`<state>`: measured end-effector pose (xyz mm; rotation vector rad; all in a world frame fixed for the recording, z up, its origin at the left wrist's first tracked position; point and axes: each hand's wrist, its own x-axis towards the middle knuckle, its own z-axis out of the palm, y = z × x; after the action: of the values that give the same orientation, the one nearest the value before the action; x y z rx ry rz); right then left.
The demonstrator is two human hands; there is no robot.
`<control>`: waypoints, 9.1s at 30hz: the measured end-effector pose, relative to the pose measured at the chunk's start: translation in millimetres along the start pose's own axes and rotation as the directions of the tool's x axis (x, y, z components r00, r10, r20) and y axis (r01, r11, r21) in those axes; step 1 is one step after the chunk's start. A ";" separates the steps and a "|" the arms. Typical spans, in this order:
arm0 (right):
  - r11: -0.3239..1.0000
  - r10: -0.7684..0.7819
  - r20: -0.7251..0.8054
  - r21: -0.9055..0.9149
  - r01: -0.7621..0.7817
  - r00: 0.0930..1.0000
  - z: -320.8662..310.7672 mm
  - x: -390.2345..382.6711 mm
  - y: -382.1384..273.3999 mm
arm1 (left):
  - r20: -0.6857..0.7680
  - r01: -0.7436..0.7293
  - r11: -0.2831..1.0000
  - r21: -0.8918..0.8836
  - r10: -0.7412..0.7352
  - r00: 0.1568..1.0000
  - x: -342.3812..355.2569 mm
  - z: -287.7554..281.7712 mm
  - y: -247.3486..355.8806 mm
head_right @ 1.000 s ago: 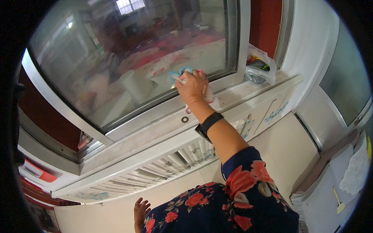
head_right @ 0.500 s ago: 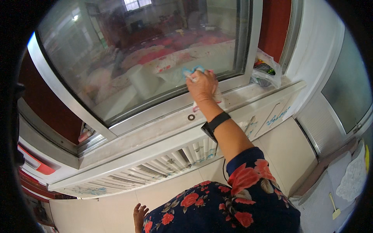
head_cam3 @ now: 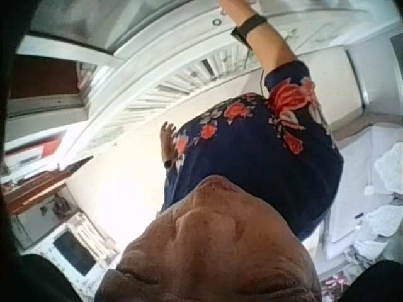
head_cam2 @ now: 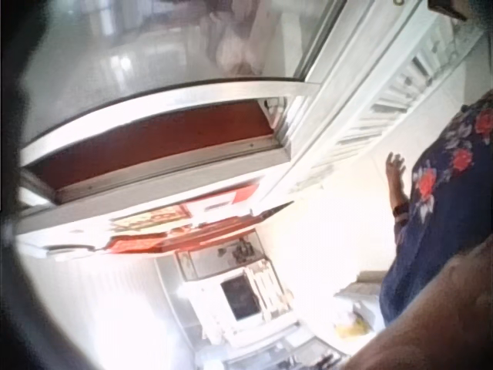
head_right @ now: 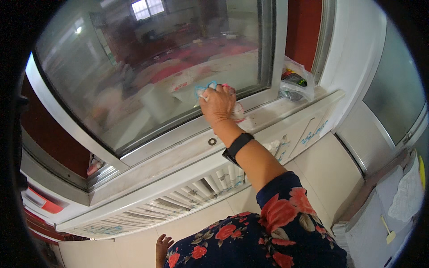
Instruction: The person wipes a white radiator with blue floral patterns using a cloth, then cleans the adjacent window glass and frame. The person then wipes the radiator again and finishes by picking up a mop.
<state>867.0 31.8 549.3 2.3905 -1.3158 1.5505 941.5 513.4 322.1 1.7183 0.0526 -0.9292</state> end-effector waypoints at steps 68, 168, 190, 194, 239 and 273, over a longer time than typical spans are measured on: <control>0.966 -0.228 0.046 0.134 0.220 0.973 10.5 -10.8 -22.2 | 0.145 0.028 0.999 -0.023 -0.024 0.989 52.8 -21.3 -43.7; 0.991 -0.117 0.155 0.082 0.105 0.981 -17.3 17.6 12.6 | -0.060 0.107 0.993 0.054 -0.104 0.993 15.5 5.9 -33.2; 0.486 -0.837 -0.266 0.042 0.873 0.479 32.7 -18.1 -66.3 | -0.003 0.060 0.998 0.028 -0.060 0.998 89.7 -53.4 -120.7; 0.566 -0.818 -0.097 0.038 0.823 0.567 33.5 -23.5 11.1 | -0.024 -0.003 0.994 -0.106 0.000 1.000 77.8 -58.2 -133.3; 0.564 -0.826 -0.024 -0.007 0.826 0.564 25.4 -26.9 -58.7 | -0.165 0.135 0.988 0.069 -0.123 0.979 4.8 -9.8 -46.4; 0.552 -0.795 0.107 0.535 0.639 0.597 1.8 -209.4 -70.8 | -0.201 0.219 0.969 -0.117 -0.239 0.950 -30.3 -8.3 -89.8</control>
<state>880.1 210.4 419.7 2.9549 0.2119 1.2602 882.7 566.1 269.2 1.7434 0.4410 -0.8908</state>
